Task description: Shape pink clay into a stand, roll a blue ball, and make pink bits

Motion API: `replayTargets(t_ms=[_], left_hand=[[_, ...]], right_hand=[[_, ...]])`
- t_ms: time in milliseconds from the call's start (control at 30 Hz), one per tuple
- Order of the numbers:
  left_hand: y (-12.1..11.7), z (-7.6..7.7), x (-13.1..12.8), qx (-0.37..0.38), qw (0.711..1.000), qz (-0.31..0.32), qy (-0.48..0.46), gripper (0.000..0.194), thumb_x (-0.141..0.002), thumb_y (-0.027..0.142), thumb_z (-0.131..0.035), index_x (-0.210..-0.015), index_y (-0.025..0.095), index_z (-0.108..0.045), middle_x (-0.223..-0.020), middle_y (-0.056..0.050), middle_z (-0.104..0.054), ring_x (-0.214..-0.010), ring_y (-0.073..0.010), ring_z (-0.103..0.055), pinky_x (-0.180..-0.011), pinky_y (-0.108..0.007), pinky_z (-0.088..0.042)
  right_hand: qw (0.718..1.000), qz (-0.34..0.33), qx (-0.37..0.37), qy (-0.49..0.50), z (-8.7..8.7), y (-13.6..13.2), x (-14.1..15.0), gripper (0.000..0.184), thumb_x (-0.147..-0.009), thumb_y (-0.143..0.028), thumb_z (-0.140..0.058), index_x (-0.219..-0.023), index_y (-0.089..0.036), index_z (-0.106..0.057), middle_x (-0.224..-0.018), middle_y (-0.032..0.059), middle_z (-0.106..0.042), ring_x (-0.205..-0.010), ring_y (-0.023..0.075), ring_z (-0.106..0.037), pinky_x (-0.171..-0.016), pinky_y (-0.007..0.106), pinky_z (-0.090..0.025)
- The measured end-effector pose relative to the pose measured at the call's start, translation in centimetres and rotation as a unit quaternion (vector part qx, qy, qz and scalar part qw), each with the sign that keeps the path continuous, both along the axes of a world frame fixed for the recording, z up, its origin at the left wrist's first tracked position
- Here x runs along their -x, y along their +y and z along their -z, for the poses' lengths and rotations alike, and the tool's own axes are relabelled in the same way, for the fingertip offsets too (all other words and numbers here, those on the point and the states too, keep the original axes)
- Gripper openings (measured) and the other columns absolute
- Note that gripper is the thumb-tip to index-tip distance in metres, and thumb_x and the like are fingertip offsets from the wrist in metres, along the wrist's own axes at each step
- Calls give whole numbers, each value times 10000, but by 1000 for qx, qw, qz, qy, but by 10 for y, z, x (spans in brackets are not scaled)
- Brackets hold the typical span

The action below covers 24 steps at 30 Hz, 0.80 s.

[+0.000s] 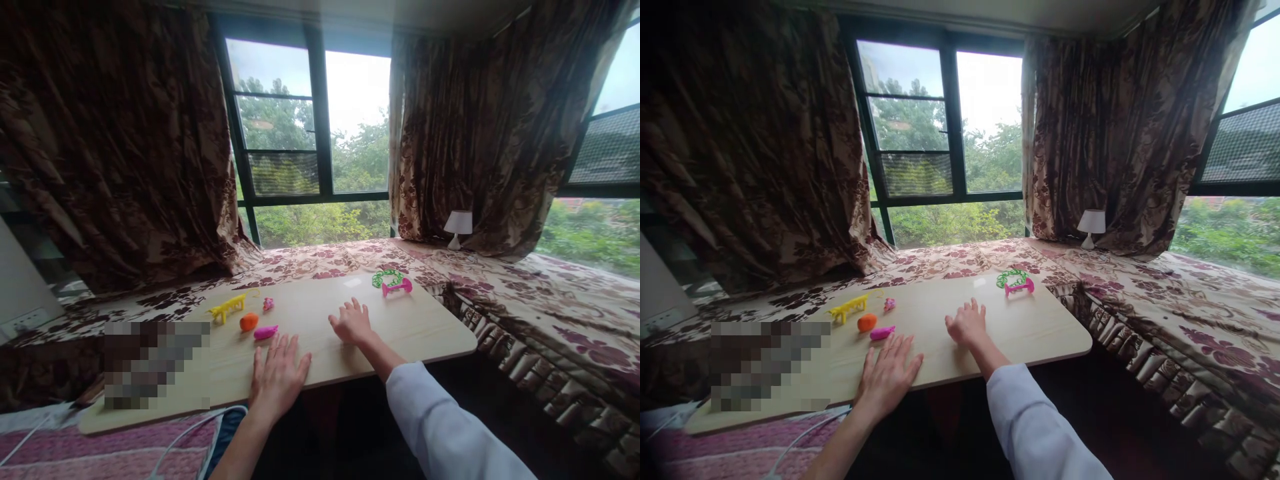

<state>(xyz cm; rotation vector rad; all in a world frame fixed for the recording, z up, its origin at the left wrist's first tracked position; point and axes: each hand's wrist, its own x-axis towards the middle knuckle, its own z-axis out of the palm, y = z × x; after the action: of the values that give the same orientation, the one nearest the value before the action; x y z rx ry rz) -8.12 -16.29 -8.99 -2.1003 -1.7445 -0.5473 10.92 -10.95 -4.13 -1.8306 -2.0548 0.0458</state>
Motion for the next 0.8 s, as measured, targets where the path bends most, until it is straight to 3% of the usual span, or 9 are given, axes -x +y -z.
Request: replayTargets(t_ms=[100,200,300,367,467,567,700,800], left_hand=[[0,0,1,-3,1000,4,-9,530,-837,464,-319,-1252,165,-459,-1329,-122,-447,-1300,-267,-242,-1041,-514,-114],[0,0,1,-2,1000,4,-20,527,-834,465,-326,-1248,171,-465,-1327,-117,-451,-1299,-262,-246,-1044,-508,-112],[-1,0,0,-5,1000,1,-24,520,-827,466,-340,-1236,176,-479,-1320,-116,-460,-1296,-262,-252,-1042,-505,-126],[-1,0,0,-8,1000,0,-21,518,-826,467,-344,-1232,177,-483,-1316,-117,-463,-1294,-263,-257,-1041,-506,-129],[-1,0,-1,-4,1000,0,-11,517,-831,469,-331,-1230,178,-485,-1312,-120,-468,-1290,-266,-267,-1037,-515,-131],[0,0,-1,0,1000,4,-1,526,-838,469,-316,-1234,164,-479,-1312,-130,-465,-1282,-277,-279,-1030,-528,-135],[0,-1,0,-2,1000,8,-7,526,-836,462,-322,-1240,160,-471,-1317,-127,-460,-1288,-275,-268,-1034,-525,-130],[0,-1,1,-4,1000,8,-19,520,-828,458,-340,-1235,165,-478,-1319,-125,-459,-1292,-269,-261,-1040,-516,-118]], right_hand=[[1000,4,17,-1,7,-13,-26,432,-912,-342,-213,-1200,-192,-498,-1335,93,-424,-1295,252,-227,-978,497,-215],[1000,-13,7,-7,17,-48,-36,450,-920,-299,-182,-1321,-187,-354,-1384,60,-363,-1314,203,-191,-1020,435,-181],[998,-56,-22,-19,24,-82,-25,469,-898,-272,-250,-1363,-214,-279,-1446,12,-232,-1331,174,-132,-1056,382,-106],[993,-100,-56,-33,24,-90,-7,473,-866,-247,-313,-1337,-203,-336,-1457,15,-197,-1339,196,-88,-1059,387,-71],[992,-105,-57,-40,17,-77,22,426,-861,-294,-336,-1254,-172,-446,-1408,56,-321,-1336,216,-92,-1058,413,-23],[997,-66,-40,-27,5,-43,34,430,-879,-375,-307,-1194,-149,-494,-1350,101,-402,-1325,229,-120,-1049,447,4],[1000,-16,4,-10,-2,-3,11,455,-873,-437,-311,-1135,-145,-540,-1274,148,-470,-1280,303,-226,-997,535,-116],[999,-1,34,-4,1,-2,-19,384,-894,-369,-289,-1118,-209,-557,-1248,117,-499,-1233,296,-324,-938,523,-236]])
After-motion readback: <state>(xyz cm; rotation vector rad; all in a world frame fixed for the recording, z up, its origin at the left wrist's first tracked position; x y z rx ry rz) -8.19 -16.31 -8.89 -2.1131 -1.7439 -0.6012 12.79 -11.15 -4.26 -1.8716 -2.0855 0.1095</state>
